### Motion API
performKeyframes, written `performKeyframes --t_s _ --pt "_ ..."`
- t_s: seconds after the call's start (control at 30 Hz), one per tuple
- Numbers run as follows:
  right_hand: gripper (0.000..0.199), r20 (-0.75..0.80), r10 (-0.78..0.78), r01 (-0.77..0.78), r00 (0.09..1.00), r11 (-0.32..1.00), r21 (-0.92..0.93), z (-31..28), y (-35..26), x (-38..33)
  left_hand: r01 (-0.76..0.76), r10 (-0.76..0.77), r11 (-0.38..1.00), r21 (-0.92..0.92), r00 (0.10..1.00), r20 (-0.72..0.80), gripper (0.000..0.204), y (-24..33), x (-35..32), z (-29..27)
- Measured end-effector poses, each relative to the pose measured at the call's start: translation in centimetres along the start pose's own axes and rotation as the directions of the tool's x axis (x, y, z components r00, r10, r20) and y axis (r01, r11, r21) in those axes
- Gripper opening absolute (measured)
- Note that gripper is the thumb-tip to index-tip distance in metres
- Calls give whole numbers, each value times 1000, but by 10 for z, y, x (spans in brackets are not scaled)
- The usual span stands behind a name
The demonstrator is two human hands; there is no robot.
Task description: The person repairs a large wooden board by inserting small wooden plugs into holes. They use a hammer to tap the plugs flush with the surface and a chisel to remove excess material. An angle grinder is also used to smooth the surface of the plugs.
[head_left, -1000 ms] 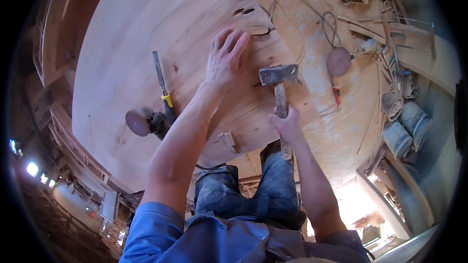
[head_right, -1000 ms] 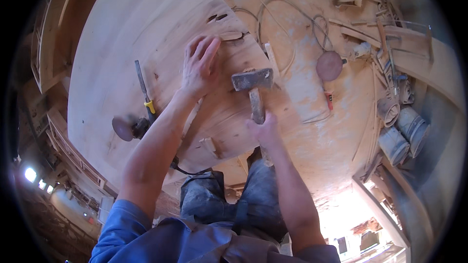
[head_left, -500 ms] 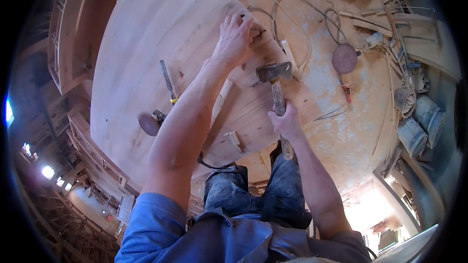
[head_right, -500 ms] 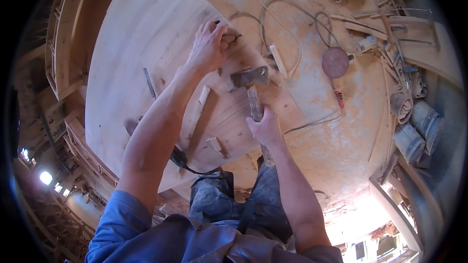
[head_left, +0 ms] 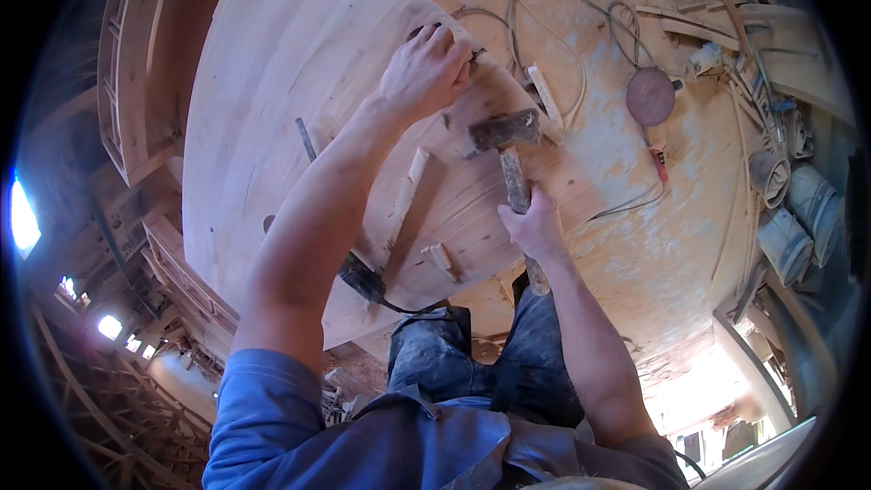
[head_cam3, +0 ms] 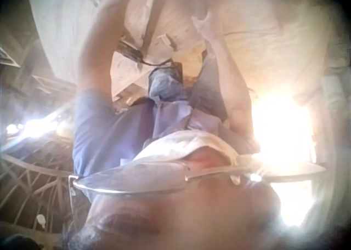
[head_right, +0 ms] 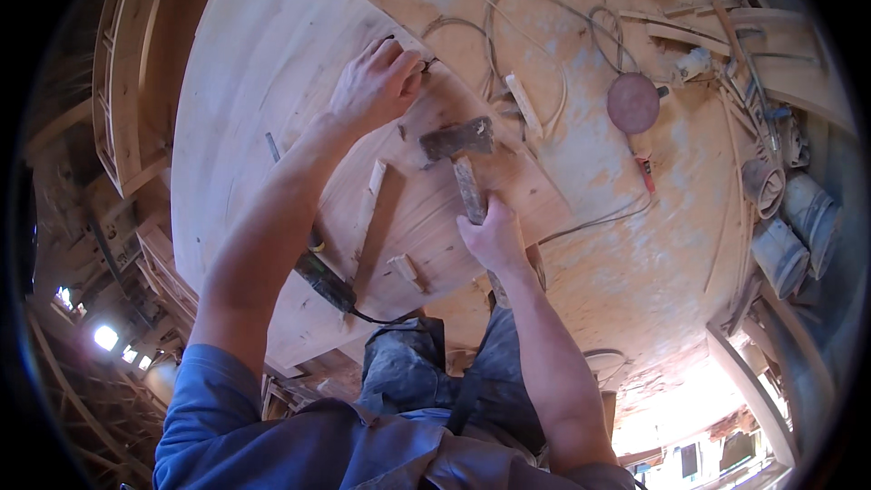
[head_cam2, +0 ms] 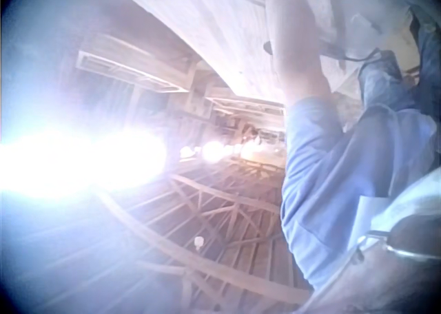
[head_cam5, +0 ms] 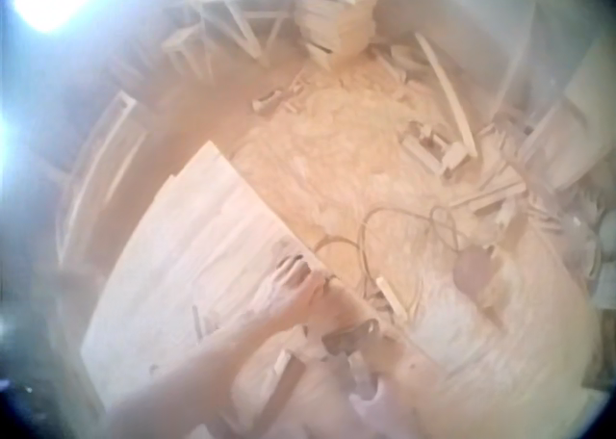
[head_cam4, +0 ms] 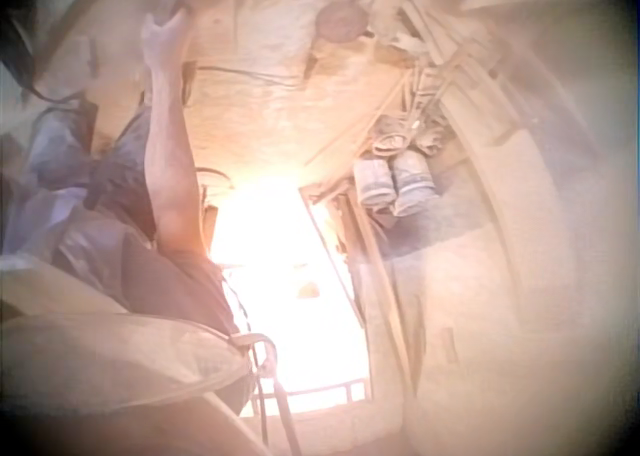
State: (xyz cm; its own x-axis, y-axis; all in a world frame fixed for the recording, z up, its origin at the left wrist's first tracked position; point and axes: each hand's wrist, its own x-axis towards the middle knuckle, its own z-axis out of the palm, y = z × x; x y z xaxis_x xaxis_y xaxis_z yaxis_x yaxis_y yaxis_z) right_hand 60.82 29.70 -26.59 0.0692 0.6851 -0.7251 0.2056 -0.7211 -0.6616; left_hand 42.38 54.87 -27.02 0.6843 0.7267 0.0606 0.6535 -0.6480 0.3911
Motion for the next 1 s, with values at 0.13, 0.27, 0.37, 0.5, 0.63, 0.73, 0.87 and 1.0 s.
performKeyframes --t_s 0.13,0.27,0.37,0.5,0.63,0.73,0.87,1.0 --pt "35 4 -17 17 1000 1000 10 -2 -5 -1 31 -35 998 58 997 72 21 5 10 -1" --pt "36 -15 -69 68 998 996 -52 -3 -10 -2 118 -125 991 64 984 126 27 9 13 -3" --pt "35 -31 -91 88 995 993 -72 -1 -8 -1 256 -255 967 12 956 143 32 13 15 -4" --pt "34 -21 -23 21 1000 996 -83 -2 -8 -1 623 -594 780 -62 767 245 38 35 33 -14" --pt "32 3 -11 12 1000 995 -99 -5 -11 -1 736 -736 675 54 667 112 39 45 44 8" --pt "36 28 -48 51 998 991 -120 -5 -9 0 717 -716 681 148 695 -69 36 53 40 22" --pt "39 4 -83 83 997 994 -68 0 -1 1 662 -679 712 235 734 -12 39 55 42 20" --pt "36 12 -21 22 1000 996 -89 -4 -10 -1 680 -702 694 236 712 14 33 68 58 15"
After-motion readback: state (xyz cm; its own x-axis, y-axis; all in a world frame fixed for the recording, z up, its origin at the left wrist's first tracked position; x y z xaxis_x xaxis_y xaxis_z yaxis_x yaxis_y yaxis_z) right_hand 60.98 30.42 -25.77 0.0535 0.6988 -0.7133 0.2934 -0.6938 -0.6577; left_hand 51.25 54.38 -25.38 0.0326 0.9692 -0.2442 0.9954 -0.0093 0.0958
